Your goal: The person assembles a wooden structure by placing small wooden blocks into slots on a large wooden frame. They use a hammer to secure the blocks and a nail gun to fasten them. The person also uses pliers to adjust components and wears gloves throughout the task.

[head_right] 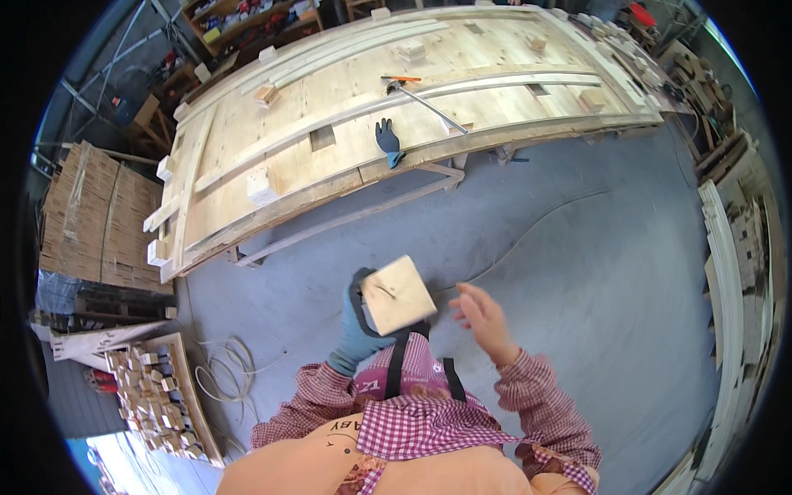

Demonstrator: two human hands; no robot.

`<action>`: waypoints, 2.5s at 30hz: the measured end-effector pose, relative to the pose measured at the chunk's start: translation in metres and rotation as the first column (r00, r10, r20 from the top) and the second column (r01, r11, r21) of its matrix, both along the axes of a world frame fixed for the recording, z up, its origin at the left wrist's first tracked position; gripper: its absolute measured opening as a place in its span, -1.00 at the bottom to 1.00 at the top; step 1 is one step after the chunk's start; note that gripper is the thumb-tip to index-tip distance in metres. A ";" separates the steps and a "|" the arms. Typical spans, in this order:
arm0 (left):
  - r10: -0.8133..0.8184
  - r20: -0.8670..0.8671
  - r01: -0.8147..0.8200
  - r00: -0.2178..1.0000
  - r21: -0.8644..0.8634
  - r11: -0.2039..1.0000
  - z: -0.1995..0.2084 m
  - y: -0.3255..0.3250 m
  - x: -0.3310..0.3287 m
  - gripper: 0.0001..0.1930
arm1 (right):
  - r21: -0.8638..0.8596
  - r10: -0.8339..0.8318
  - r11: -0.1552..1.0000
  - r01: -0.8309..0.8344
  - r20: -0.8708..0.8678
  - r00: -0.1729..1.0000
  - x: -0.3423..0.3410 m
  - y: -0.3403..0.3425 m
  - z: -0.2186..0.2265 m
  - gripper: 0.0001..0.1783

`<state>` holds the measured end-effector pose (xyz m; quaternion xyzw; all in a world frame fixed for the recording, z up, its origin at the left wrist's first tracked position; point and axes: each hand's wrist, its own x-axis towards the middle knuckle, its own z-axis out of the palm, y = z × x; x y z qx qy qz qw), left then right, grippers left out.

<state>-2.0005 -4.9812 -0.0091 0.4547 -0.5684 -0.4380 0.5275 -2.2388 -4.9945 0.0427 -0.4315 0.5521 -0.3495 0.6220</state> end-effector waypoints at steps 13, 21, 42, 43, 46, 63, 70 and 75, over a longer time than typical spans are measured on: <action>0.302 0.034 -0.304 0.953 0.087 0.949 -0.040 -0.268 -0.031 0.16 | -0.261 0.152 0.880 -0.396 -0.636 0.757 -0.063 -0.413 -0.062 -0.75; 0.534 0.186 -0.559 0.825 0.119 0.821 -0.047 -0.325 -0.071 0.19 | -0.280 0.065 0.681 -0.677 -0.898 0.436 0.034 -0.626 -0.176 -0.63; 0.633 0.175 -0.657 0.754 0.202 0.727 -0.095 -0.470 -0.140 0.11 | 0.063 0.520 0.640 -0.766 -0.770 0.371 0.042 -0.685 -0.208 -0.56; 0.632 0.166 -0.653 0.757 0.217 0.726 -0.094 -0.471 -0.136 0.12 | 0.070 0.544 0.689 -0.721 -0.708 0.451 0.037 -0.690 -0.204 -0.59; 0.570 0.212 -0.608 0.794 0.249 0.754 -0.102 -0.479 -0.122 0.17 | -0.114 0.465 0.727 -0.678 -0.645 0.607 -0.018 -0.735 -0.189 -0.68; -0.023 0.388 0.001 0.921 0.056 0.998 -0.193 -0.611 -0.127 0.11 | -0.332 -0.100 0.711 -0.620 -0.920 0.378 -0.232 -0.717 -0.233 -0.57; -0.121 0.373 0.078 0.920 0.128 0.989 -0.194 -0.608 -0.118 0.13 | -0.209 0.579 0.659 -0.722 -0.471 0.665 -0.146 -0.662 -0.188 0.15; -0.129 0.365 0.077 0.922 0.153 0.985 -0.186 -0.607 -0.117 0.13 | -0.186 0.637 0.690 -0.699 -0.303 0.709 -0.112 -0.654 -0.199 0.22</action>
